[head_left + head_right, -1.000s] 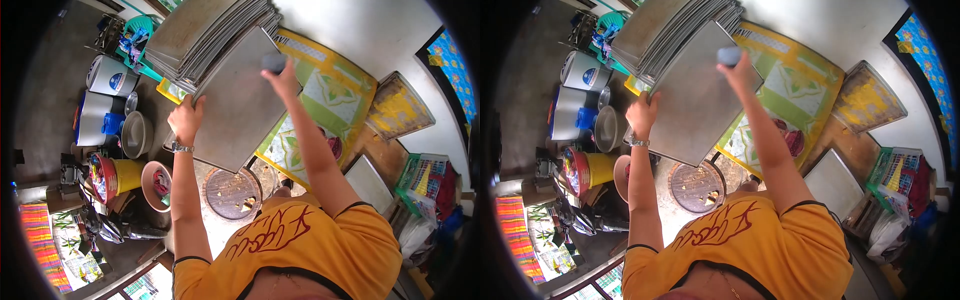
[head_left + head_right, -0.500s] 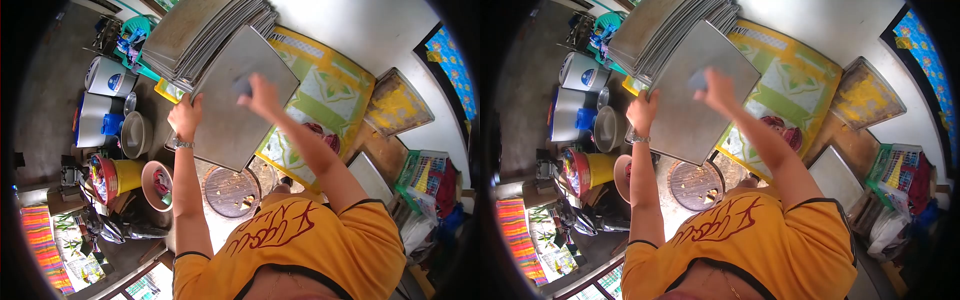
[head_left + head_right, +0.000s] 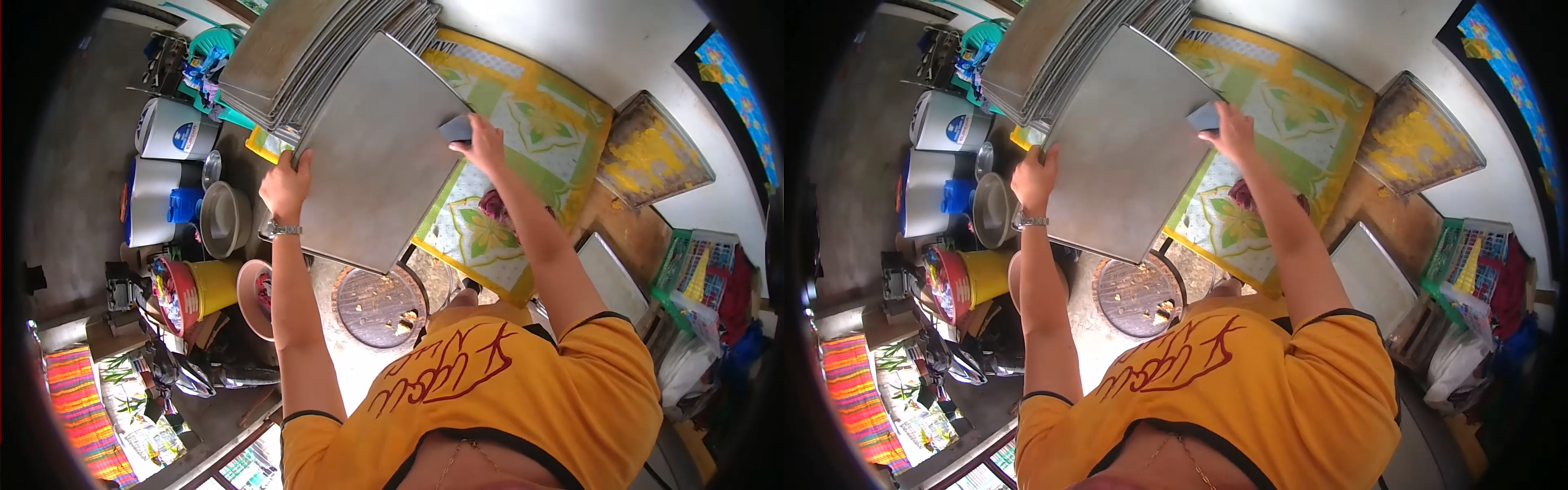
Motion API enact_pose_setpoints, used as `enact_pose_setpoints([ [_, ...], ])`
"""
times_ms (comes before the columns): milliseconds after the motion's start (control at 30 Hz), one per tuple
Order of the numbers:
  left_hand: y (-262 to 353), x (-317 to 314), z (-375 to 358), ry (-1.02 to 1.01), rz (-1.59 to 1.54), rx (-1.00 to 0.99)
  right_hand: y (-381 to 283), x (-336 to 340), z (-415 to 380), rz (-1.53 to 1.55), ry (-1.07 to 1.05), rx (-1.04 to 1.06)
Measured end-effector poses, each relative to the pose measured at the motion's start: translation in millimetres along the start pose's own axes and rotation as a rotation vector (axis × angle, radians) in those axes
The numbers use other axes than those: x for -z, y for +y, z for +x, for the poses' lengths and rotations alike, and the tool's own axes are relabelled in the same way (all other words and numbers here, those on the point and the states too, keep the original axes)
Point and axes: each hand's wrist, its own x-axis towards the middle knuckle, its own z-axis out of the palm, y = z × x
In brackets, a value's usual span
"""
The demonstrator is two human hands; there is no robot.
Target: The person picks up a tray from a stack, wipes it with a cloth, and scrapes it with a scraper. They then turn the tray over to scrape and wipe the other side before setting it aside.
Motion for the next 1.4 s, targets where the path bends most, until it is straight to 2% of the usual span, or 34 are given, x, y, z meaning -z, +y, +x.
enact_pose_setpoints([
  [67, -2, -3, -2, -0.04, 0.014, 0.013, -27, -4, -17, -0.037, -0.065, 0.194],
  [167, -3, -3, 5, -0.104, 0.021, 0.041, -41, -3, -17, 0.07, -0.078, 0.124],
  [267, 1, -3, 5, -0.048, -0.006, 0.024, -37, -7, -16, 0.126, -0.007, -0.014],
  [300, 2, -3, 5, -0.057, -0.01, 0.031, -46, -10, -19, 0.133, -0.142, -0.028],
  [367, 4, -2, 6, -0.094, 0.004, 0.056, -84, -24, -58, 0.206, -0.152, 0.179],
  [400, 5, -1, 7, -0.111, 0.01, 0.071, -113, -30, -78, 0.16, -0.238, 0.257],
  [433, 6, -2, 7, -0.115, 0.003, 0.073, -141, -37, -101, 0.143, -0.308, 0.276],
  [467, 5, -2, 7, -0.119, -0.001, 0.077, -160, -49, -124, 0.242, -0.25, 0.358],
  [533, 2, -2, 9, -0.126, -0.002, 0.081, -182, -63, -139, 0.219, -0.321, 0.41],
  [600, 2, -2, 7, -0.135, -0.007, 0.08, -174, -39, -99, 0.316, -0.222, 0.136],
  [633, 5, 2, 6, -0.121, -0.017, 0.074, -157, -32, -78, 0.422, -0.203, -0.141],
  [667, 5, 3, 5, -0.123, -0.011, 0.077, -141, -27, -59, 0.285, 0.084, -0.109],
  [733, 7, 2, 6, -0.121, -0.007, 0.08, -147, -14, -52, 0.207, -0.016, -0.02],
  [800, 8, 3, 8, -0.14, -0.006, 0.089, -177, -37, -93, 0.15, -0.12, 0.247],
  [833, 8, 4, 8, -0.151, -0.003, 0.091, -192, -39, -113, 0.103, -0.345, 0.358],
  [867, 8, 4, 9, -0.129, -0.016, 0.082, -198, -40, -128, 0.164, -0.344, 0.438],
  [933, 7, 3, 7, -0.088, -0.037, 0.061, -188, -46, -124, 0.153, -0.291, 0.266],
  [967, 6, 4, 7, -0.099, -0.014, 0.065, -179, -39, -106, 0.198, -0.213, 0.109],
  [1000, 7, 5, 7, -0.111, 0.004, 0.069, -163, -33, -89, 0.219, -0.015, 0.016],
  [1067, 11, 5, 5, -0.106, 0.018, 0.07, -138, -22, -58, 0.223, 0.092, -0.101],
  [1100, 11, 4, 5, -0.086, 0.018, 0.063, -139, -20, -60, 0.114, 0.053, 0.003],
  [1200, 6, -1, 6, -0.063, 0.002, 0.047, -138, -25, -90, 0.061, -0.462, 0.525],
  [1233, 5, -1, 5, -0.073, -0.001, 0.047, -131, -25, -84, 0.11, -0.534, 0.425],
  [1267, 4, -1, 5, -0.088, -0.001, 0.048, -119, -26, -78, 0.161, -0.332, 0.306],
  [1400, -4, -8, -5, -0.156, -0.002, 0.106, -42, 14, -19, 0.582, -0.021, -0.524],
])
